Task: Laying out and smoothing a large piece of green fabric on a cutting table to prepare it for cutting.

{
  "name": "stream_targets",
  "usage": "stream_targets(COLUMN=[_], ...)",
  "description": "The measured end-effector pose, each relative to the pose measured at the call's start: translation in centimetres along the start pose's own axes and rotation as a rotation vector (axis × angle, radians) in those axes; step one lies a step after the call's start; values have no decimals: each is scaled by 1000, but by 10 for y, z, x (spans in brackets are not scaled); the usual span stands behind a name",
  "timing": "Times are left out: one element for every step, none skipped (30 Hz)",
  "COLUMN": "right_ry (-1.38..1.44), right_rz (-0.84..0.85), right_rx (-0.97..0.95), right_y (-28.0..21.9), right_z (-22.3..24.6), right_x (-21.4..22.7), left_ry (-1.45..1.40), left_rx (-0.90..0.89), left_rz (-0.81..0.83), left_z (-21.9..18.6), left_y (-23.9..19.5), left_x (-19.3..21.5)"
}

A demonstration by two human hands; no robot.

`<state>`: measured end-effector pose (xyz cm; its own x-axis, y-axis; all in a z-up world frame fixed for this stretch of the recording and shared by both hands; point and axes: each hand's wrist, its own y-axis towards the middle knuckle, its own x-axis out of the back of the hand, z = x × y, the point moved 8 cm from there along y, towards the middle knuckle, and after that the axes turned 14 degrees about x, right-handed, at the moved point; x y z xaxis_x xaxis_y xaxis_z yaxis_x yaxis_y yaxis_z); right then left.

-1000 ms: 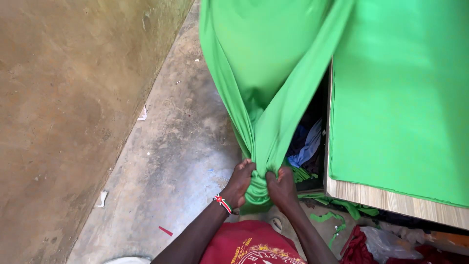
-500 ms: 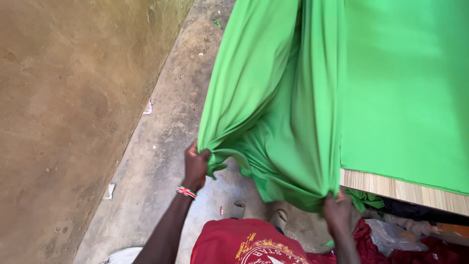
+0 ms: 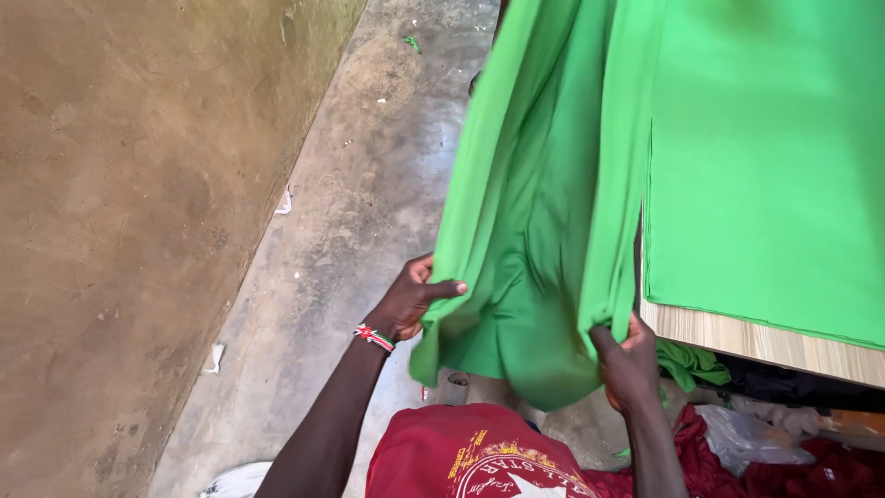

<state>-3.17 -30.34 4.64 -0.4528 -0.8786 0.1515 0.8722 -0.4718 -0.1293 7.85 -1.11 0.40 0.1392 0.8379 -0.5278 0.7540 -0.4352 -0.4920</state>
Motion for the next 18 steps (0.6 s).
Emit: stream_targets(right_ry=[-60, -119, -118, -197, -275, -274, -259, -242, -242, -298, -356, -358, -297, -238, -240, -183, -124, -127], right_rz=[23, 45, 46, 129, 212, 209, 252, 295, 289, 310, 332, 324, 335, 346, 337, 292, 247, 243], right_rx=[-80, -156, -152, -62, 28, 25, 220, 420, 421, 461, 501, 499, 467, 431, 425, 298, 171, 168], right_y=[-9, -15, -17, -20, -23, -26, -27, -30, -27, -24, -21, -17, -12, -10, -21, -28, -36, -37], right_z=[8, 17, 25, 39, 53, 44, 51, 59, 54, 52, 50, 33, 13, -8, 7, 14, 21, 18], right_x=[-9, -18, -26, -38, -51, -54, -63, -71, -69, -67, -66, -62, -59, -56, -57, -56, -55, -49], left_ry=[123, 248, 249, 440, 631, 633, 306, -21, -17, -79, -140, -137, -96, -57, -55, 3, 62, 60], left_rx=[-69, -143, -147, -65, 18, 22, 39, 52, 54, 82, 110, 115, 90, 69, 77, 64, 51, 55], left_rz=[30, 62, 62, 23, -16, -13, 114, 240, 245, 236, 226, 233, 200, 167, 173, 171, 169, 172], left_z=[-2, -6, 2, 18, 34, 38, 42, 43, 36, 29, 23, 26, 27, 30, 27, 21, 15, 14], left_y=[0, 3, 9, 16, 23, 22, 20, 19, 11, 6, 1, 6, 12, 17, 12, 10, 7, 5], left_x=[-11, -23, -30, -38, -45, -61, -80, -101, -108, -113, -118, -119, -118, -116, -116, -117, -118, -117])
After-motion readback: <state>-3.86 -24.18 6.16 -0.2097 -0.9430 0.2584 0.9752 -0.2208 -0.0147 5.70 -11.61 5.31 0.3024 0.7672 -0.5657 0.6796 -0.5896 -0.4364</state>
